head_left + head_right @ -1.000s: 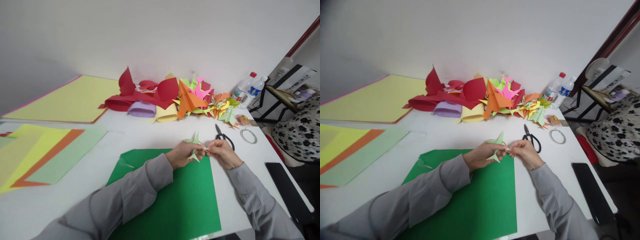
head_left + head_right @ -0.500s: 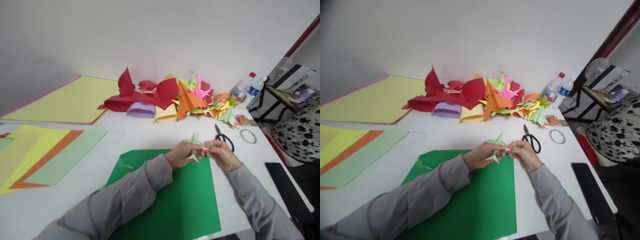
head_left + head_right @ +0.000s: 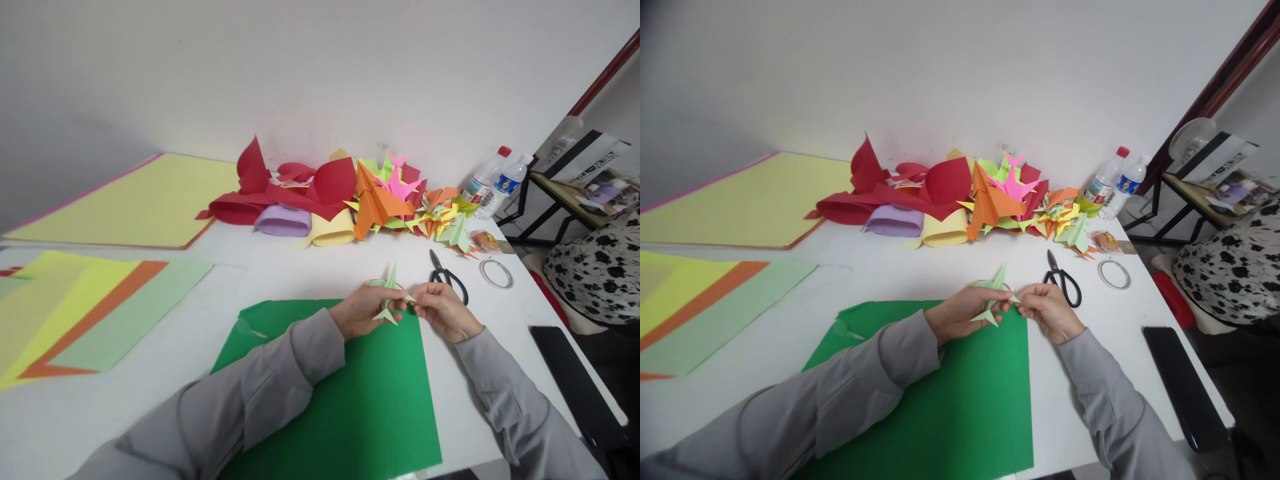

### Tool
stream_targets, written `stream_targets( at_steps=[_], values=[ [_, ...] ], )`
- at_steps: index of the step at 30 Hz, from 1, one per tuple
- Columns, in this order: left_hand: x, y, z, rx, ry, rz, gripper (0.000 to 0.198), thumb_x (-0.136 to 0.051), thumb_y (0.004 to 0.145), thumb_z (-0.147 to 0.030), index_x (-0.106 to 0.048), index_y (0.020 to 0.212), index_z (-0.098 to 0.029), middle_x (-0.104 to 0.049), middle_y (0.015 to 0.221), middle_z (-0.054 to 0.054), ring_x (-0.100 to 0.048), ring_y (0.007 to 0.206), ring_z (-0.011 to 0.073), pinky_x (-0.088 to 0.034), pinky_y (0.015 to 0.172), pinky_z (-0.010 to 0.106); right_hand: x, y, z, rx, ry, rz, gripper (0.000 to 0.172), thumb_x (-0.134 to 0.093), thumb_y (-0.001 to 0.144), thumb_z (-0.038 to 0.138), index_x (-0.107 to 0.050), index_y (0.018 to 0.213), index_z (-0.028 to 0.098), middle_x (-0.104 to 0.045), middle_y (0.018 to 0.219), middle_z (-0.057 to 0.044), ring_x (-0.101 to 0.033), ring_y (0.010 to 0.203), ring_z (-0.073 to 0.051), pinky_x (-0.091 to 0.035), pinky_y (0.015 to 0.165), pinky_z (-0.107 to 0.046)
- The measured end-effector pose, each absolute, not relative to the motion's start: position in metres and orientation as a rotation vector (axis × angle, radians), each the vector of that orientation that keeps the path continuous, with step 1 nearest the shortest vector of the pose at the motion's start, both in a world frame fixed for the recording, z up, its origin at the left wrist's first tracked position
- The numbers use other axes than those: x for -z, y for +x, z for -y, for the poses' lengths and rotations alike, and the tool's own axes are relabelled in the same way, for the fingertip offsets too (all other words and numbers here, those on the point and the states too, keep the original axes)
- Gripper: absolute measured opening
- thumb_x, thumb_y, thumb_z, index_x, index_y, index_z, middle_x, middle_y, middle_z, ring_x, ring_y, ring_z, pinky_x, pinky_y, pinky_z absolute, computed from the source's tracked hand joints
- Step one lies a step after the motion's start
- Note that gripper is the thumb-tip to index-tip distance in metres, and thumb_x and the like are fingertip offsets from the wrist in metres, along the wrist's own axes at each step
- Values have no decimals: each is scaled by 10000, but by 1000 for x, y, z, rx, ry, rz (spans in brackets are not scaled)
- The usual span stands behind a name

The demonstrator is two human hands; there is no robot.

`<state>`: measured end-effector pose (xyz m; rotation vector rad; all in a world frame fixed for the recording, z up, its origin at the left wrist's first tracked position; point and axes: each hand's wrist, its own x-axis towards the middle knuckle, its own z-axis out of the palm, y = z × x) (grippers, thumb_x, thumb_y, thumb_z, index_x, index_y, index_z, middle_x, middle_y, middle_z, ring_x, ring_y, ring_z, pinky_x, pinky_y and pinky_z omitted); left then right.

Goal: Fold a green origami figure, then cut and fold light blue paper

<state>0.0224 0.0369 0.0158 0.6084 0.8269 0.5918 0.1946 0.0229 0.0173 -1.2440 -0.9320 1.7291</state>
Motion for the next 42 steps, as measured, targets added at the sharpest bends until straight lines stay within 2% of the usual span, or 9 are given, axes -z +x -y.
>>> stream_targets(
  at_steps=[8,12,15,18,27,36,42],
  values=[
    [-19,23,-37,-607,567,-833,87,-689,761,-166,-649,692,-131,-575,589,-8,-490,544,84,-399,523,191,-13,196,-24,-1635,-1212,856,394,-903,482,181,-575,700,179,-694,571,11,-612,475,-99,-484,477,-181],
    [-26,21,-35,-622,548,-842,95,-666,779,-153,-614,700,-143,-574,582,-26,-492,498,69,-391,501,178,-16,195,-23,-1622,-1138,924,313,-885,555,263,-632,709,162,-696,601,2,-656,548,-111,-521,556,-198],
    [-27,20,-34,-631,542,-844,97,-681,766,-155,-601,711,-150,-576,581,-34,-499,484,66,-393,494,175,-18,196,-22,-1597,-1106,984,262,-868,584,281,-697,744,163,-710,655,1,-645,558,-95,-517,584,-200],
    [-25,20,-34,-647,546,-834,108,-711,736,-158,-604,728,-153,-583,581,-36,-507,479,69,-400,492,181,-19,196,-23,-1571,-1106,1037,240,-860,591,310,-725,725,164,-691,610,7,-625,548,-93,-501,585,-210],
    [-18,23,-34,-698,563,-785,101,-689,758,-155,-600,712,-142,-592,571,-30,-522,452,66,-377,451,177,-17,192,-21,-1493,-1174,1081,279,-880,550,365,-710,638,162,-671,555,4,-608,531,-107,-479,577,-240],
    [-15,26,-34,-749,547,-757,93,-681,758,-125,-606,703,-137,-589,563,-19,-524,461,70,-404,456,174,-16,189,-23,-1458,-1212,1045,346,-902,488,380,-683,633,155,-656,511,1,-588,498,-105,-462,544,-235],
    [-24,27,-31,-735,511,-834,135,-614,817,-113,-602,685,-137,-578,540,-19,-510,449,69,-398,455,175,-16,188,-23,-1418,-1204,1052,331,-891,510,359,-677,658,155,-657,521,-2,-592,511,-112,-454,552,-243]
  ],
)
